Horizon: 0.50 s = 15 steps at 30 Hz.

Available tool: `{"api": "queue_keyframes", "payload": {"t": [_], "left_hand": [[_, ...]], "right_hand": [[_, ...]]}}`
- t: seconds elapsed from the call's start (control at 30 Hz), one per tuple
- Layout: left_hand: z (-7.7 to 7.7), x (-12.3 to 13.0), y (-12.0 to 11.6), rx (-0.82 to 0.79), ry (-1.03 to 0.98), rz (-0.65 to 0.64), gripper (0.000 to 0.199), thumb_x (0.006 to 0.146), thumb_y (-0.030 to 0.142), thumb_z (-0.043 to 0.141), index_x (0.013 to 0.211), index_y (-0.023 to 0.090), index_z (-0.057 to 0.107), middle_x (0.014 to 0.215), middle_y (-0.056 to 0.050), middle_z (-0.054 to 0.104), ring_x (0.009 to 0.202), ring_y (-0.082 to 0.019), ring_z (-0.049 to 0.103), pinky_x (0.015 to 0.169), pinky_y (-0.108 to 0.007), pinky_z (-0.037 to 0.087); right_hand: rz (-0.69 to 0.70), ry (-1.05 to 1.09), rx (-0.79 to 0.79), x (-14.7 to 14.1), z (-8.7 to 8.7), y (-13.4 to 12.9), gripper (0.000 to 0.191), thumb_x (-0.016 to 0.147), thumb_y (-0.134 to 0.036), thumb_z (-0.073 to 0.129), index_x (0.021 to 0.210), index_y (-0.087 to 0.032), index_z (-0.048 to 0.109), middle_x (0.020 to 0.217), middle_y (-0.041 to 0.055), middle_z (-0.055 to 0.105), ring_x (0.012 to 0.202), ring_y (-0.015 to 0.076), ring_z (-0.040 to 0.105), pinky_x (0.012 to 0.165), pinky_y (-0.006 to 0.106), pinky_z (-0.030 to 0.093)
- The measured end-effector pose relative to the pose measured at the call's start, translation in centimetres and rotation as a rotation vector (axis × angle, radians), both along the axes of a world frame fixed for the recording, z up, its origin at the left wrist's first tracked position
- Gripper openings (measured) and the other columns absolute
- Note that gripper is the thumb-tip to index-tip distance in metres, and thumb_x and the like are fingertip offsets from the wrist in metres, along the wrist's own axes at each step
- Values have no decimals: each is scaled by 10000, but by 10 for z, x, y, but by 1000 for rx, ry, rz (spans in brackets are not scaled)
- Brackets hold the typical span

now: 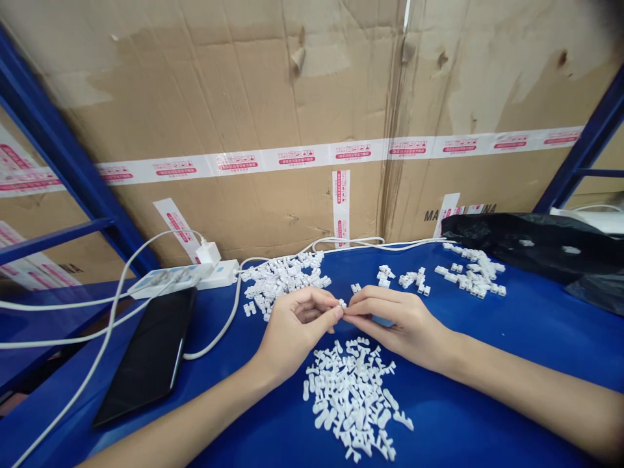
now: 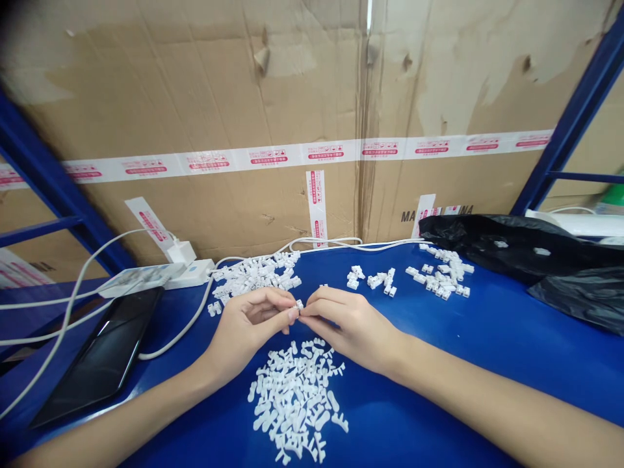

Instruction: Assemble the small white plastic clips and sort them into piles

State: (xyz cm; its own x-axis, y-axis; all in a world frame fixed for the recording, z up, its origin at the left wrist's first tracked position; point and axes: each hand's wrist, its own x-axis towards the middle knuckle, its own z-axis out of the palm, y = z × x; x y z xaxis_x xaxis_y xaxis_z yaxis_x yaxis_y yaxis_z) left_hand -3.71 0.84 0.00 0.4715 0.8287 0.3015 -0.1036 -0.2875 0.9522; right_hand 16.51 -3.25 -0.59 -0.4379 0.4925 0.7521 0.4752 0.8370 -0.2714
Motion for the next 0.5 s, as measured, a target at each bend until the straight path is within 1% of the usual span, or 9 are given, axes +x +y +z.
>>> {"api": "queue_keyframes", "payload": {"t": [0.1, 0.2, 0.27, 0.33, 0.4, 0.43, 0.5], "left_hand": [[-2, 0, 1, 9, 9, -6, 136, 771, 232, 794, 800, 136, 702, 829, -57, 710, 670, -119, 672, 593, -213, 583], [-2, -1, 0, 65, 13, -3, 110, 791, 226, 778, 809, 141, 710, 849, -60, 711, 685, -128, 676, 604, -230, 588], [-1, -2, 0, 168, 17, 18, 75, 809, 209, 761, 819, 146, 721, 888, -67, 711, 753, -145, 689, 652, -249, 596], [0, -3, -1, 314, 28, 41, 30, 833, 182, 734, 824, 154, 729, 930, -73, 711, 836, -160, 692, 712, -267, 594], [0, -5, -2, 467, 51, 48, 39, 855, 149, 704, 826, 163, 727, 950, -70, 710, 879, -163, 683, 755, -284, 581], [1, -6, -3, 532, 66, 49, 55, 863, 134, 690, 835, 167, 722, 952, -66, 707, 877, -160, 676, 763, -290, 572], [1, -7, -5, 616, 92, 43, 81, 874, 110, 666, 889, 174, 712, 956, -60, 695, 842, -149, 653, 751, -297, 556]], "right_hand": [[-1, 2, -1, 0, 1, 0, 118, 964, -137, 604, 1034, -137, 700, 933, 96, 705, 845, 158, 662, 743, 293, 575], [-12, 34, -43, -2, 4, -1, 99, 962, -149, 607, 987, -148, 703, 894, 80, 703, 806, 152, 657, 717, 290, 570], [-37, 88, -108, -3, 5, -2, 69, 951, -171, 629, 932, -157, 693, 838, 55, 692, 745, 136, 645, 677, 274, 562], [-60, 158, -194, -4, 5, -3, 48, 928, -211, 672, 926, -164, 677, 803, 32, 682, 692, 123, 634, 641, 258, 560], [-68, 213, -261, -4, 5, -3, 138, 903, -252, 712, 1001, -166, 666, 808, 23, 683, 679, 122, 637, 636, 257, 570], [-64, 218, -268, -3, 5, -3, 185, 900, -264, 718, 1047, -167, 662, 822, 24, 684, 687, 124, 640, 644, 261, 574], [-40, 166, -224, -2, 5, -4, 213, 921, -257, 691, 1113, -170, 662, 854, 34, 682, 724, 130, 641, 671, 274, 574]]}}
